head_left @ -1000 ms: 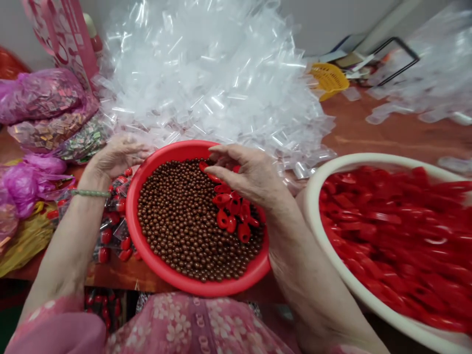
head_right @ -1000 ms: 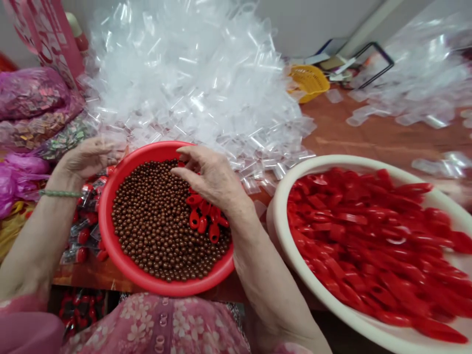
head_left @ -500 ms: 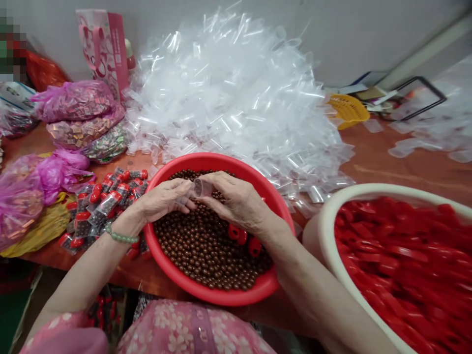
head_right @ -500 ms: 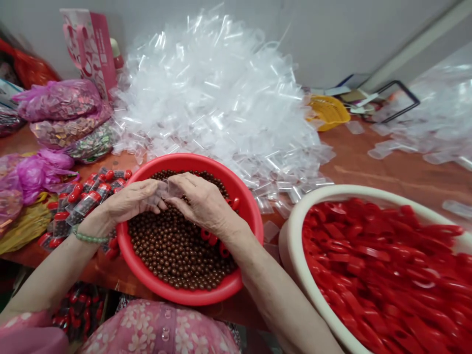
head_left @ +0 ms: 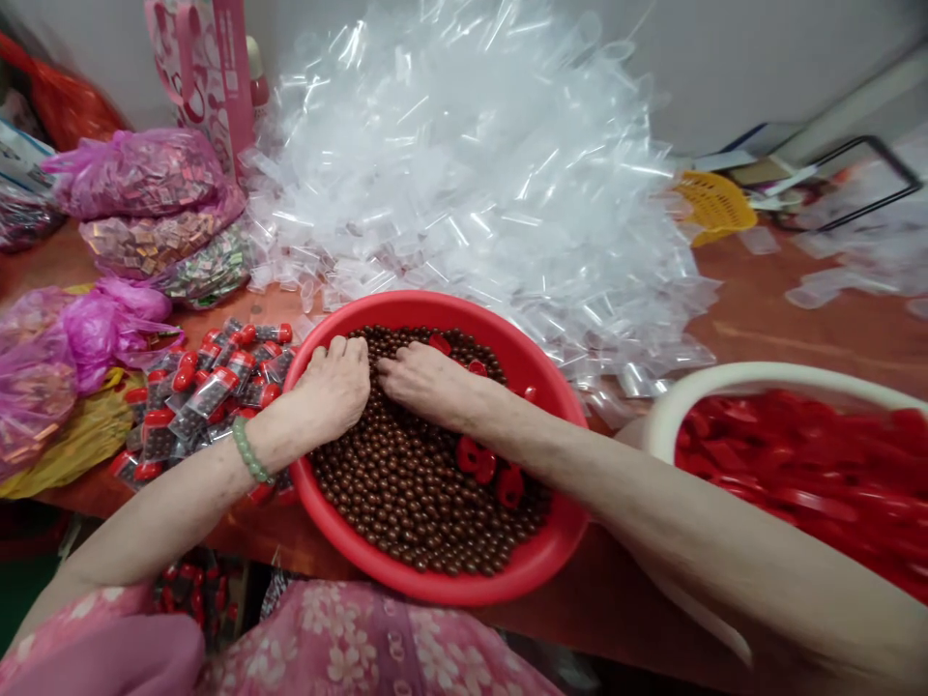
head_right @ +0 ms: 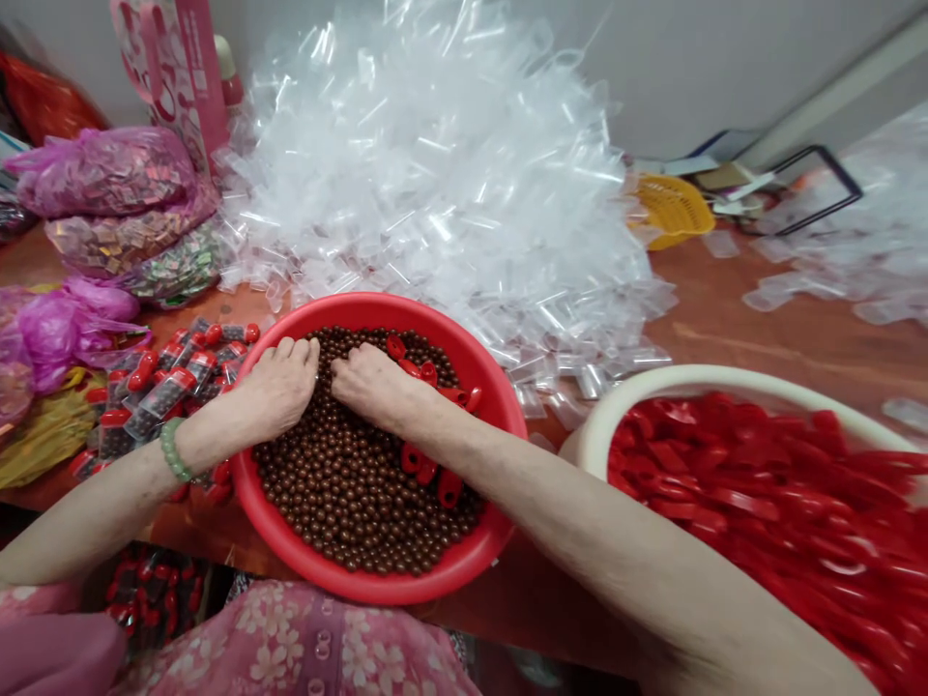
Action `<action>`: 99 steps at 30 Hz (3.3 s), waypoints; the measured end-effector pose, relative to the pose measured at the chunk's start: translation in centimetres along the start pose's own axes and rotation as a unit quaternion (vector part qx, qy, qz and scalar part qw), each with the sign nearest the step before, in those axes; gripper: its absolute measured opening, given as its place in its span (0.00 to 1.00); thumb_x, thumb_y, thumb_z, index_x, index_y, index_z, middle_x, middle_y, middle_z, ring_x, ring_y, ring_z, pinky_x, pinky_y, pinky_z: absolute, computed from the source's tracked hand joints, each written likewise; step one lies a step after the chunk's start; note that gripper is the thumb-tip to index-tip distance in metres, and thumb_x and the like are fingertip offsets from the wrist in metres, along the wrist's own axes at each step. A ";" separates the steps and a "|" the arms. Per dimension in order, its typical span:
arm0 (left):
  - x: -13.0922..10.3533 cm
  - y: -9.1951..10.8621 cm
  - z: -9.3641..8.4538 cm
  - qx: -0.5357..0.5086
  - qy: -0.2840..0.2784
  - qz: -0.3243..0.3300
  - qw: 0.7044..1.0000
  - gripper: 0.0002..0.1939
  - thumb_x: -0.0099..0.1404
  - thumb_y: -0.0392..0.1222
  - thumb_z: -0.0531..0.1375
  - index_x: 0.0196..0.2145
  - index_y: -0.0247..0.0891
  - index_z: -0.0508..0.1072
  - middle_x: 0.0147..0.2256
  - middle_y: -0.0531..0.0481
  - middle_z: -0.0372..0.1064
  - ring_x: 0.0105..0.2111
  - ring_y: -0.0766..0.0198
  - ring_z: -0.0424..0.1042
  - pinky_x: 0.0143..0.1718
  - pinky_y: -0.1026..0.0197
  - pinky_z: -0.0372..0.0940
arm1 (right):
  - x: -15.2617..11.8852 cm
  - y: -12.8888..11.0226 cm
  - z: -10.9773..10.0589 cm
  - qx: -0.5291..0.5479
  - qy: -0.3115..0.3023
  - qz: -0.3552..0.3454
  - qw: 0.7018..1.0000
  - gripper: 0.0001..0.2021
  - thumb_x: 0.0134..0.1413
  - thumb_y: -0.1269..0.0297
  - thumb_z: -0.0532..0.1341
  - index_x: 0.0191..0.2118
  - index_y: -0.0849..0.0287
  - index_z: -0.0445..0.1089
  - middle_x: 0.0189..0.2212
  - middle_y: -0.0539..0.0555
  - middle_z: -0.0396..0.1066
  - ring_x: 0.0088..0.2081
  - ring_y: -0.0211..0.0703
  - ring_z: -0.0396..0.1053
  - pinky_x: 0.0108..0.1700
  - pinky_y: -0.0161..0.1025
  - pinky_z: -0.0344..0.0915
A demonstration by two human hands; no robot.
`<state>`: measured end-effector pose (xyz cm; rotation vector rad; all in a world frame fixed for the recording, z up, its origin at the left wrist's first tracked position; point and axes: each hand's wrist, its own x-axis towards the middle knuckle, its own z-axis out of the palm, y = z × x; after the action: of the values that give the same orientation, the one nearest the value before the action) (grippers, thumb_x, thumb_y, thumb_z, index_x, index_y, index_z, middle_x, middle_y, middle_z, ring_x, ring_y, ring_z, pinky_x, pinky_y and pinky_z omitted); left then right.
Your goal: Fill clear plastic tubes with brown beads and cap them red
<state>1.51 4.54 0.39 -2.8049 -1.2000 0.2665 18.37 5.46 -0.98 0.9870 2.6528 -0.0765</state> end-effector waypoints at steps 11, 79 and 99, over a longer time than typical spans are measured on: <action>0.9 -1.2 -0.5 0.032 -0.039 0.091 0.995 0.15 0.63 0.29 0.49 0.40 0.23 0.74 0.40 0.30 0.68 0.42 0.46 0.66 0.38 0.50 0.61 | -1.7 0.5 0.2 0.325 -0.032 -0.068 0.943 0.21 0.45 0.80 0.58 0.48 0.62 0.71 0.46 0.57 0.75 0.49 0.46 0.71 0.52 0.38 0.64; -3.5 1.9 0.6 -0.853 0.076 -0.177 0.485 0.24 0.51 0.37 0.70 0.47 0.37 0.72 0.41 0.50 0.75 0.44 0.65 0.73 0.54 0.59 0.62 | -2.2 3.2 0.6 0.159 0.139 0.370 0.905 0.14 0.58 0.64 0.56 0.47 0.64 0.70 0.39 0.66 0.76 0.44 0.54 0.73 0.44 0.44 0.66; -2.6 4.1 -1.1 -0.815 0.123 -0.155 0.544 0.16 0.58 0.45 0.63 0.41 0.34 0.67 0.27 0.58 0.61 0.22 0.75 0.59 0.25 0.68 0.56 | -4.5 -2.4 -0.3 0.843 0.184 0.130 0.489 0.16 0.42 0.57 0.72 0.35 0.58 0.72 0.22 0.47 0.73 0.19 0.31 0.66 0.24 0.30 0.61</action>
<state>2.90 -0.17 1.20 -2.9475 -2.5802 -2.3953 19.91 0.84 0.49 1.7993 1.7581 -3.0123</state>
